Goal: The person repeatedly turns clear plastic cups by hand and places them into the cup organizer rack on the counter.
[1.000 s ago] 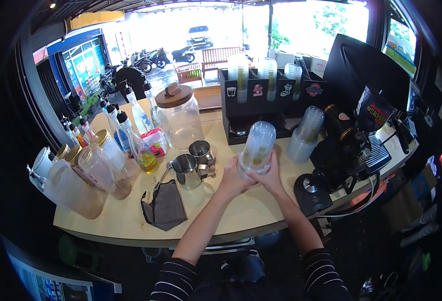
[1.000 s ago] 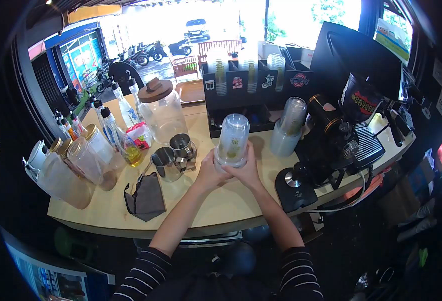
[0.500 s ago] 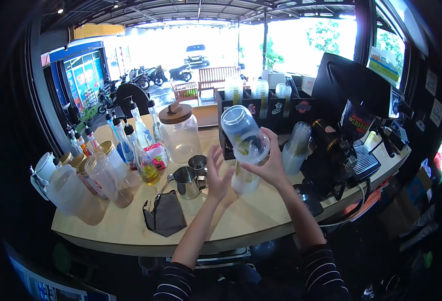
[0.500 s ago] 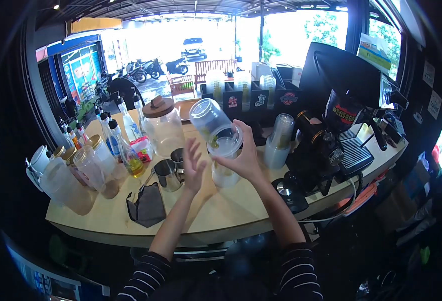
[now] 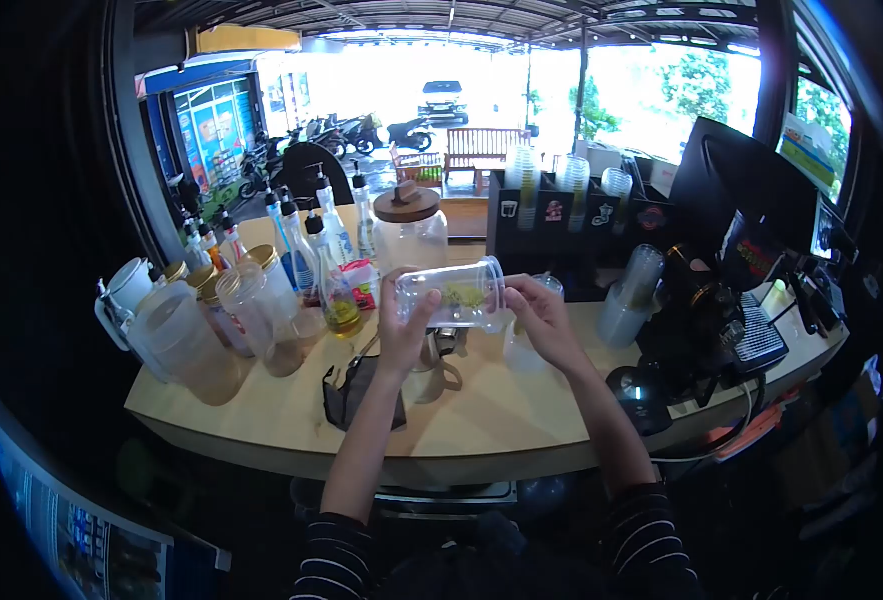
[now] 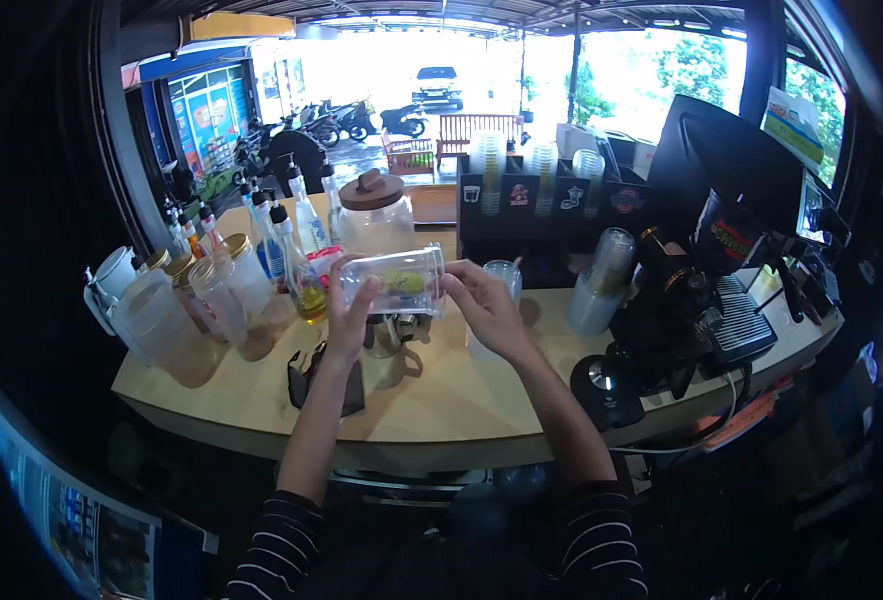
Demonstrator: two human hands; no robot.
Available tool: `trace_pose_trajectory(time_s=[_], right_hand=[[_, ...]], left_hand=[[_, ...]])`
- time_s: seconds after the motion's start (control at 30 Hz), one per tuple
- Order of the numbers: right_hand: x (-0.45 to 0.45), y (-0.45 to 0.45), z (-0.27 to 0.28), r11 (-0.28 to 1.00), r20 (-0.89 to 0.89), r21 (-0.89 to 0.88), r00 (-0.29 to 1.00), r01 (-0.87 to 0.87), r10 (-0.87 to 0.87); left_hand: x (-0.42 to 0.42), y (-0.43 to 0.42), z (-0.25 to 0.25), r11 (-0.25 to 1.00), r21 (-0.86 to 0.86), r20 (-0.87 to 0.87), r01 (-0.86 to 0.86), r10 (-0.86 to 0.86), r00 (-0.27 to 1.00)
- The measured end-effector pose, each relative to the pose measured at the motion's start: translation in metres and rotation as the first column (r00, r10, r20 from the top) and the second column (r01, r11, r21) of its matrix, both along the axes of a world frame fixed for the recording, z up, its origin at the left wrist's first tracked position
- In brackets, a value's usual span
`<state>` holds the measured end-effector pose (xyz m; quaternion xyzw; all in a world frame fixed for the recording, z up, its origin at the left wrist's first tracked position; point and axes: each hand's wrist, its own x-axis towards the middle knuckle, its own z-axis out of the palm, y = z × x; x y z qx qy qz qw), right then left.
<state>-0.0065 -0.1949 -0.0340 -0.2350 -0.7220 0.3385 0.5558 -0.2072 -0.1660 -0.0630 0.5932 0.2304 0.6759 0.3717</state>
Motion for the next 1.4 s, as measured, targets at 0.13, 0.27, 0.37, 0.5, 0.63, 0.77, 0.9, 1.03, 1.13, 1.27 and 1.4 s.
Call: trace_pose_trajectory(time_s=[0.13,0.27,0.37,0.5,0.63,0.77,0.9,1.03,1.13,1.27,1.4], right_hand=[[-0.016,-0.001,-0.002,0.981,-0.105,-0.176,0.992,-0.087,0.069],[-0.022,-0.005,0.0,0.98,-0.074,-0.175,0.994,-0.093,0.081],[-0.023,-0.008,0.0,0.988,-0.06,-0.148,0.998,-0.039,0.03],[-0.02,-0.011,0.0,0.987,-0.071,-0.156,0.997,-0.023,0.012],[-0.017,-0.011,-0.005,0.989,-0.094,-0.141,0.995,-0.051,0.038],[-0.018,-0.013,-0.012,0.984,-0.228,-0.108,0.967,-0.141,0.113],[0.01,-0.007,-0.005,0.983,-0.158,-0.113,0.979,-0.146,0.128],[0.042,-0.007,0.019,0.908,-0.032,0.113,0.915,0.403,-0.402],[0.052,-0.013,0.05,0.822,0.112,0.41,0.873,0.394,-0.474],[0.063,-0.001,0.071,0.634,0.211,0.657,0.708,0.408,-0.674],[0.102,0.035,0.093,0.624,0.207,0.623,0.67,0.472,-0.713]], left_hand=[[-0.006,-0.013,-0.008,0.999,-0.032,0.015,0.031,-0.03,0.999],[-0.019,-0.004,-0.02,0.986,-0.023,0.066,0.167,-0.166,0.984],[-0.02,0.001,-0.023,0.984,0.012,0.065,0.179,-0.179,0.982],[-0.007,-0.008,-0.013,0.96,-0.026,0.196,0.28,-0.27,0.943],[0.012,-0.005,-0.011,0.969,-0.063,0.296,0.241,-0.212,0.931],[0.039,-0.006,-0.004,0.922,-0.109,0.466,0.371,-0.282,0.839],[0.055,0.004,0.014,0.973,-0.027,0.31,0.231,-0.212,0.927],[0.066,0.019,0.037,0.987,0.074,0.065,0.146,-0.15,0.986],[0.092,0.028,0.05,0.978,0.155,-0.025,0.136,-0.134,0.991],[0.129,0.042,0.067,0.947,0.312,-0.28,0.07,0.021,0.96],[0.16,0.063,0.093,0.904,0.426,-0.381,-0.025,0.204,0.902]])
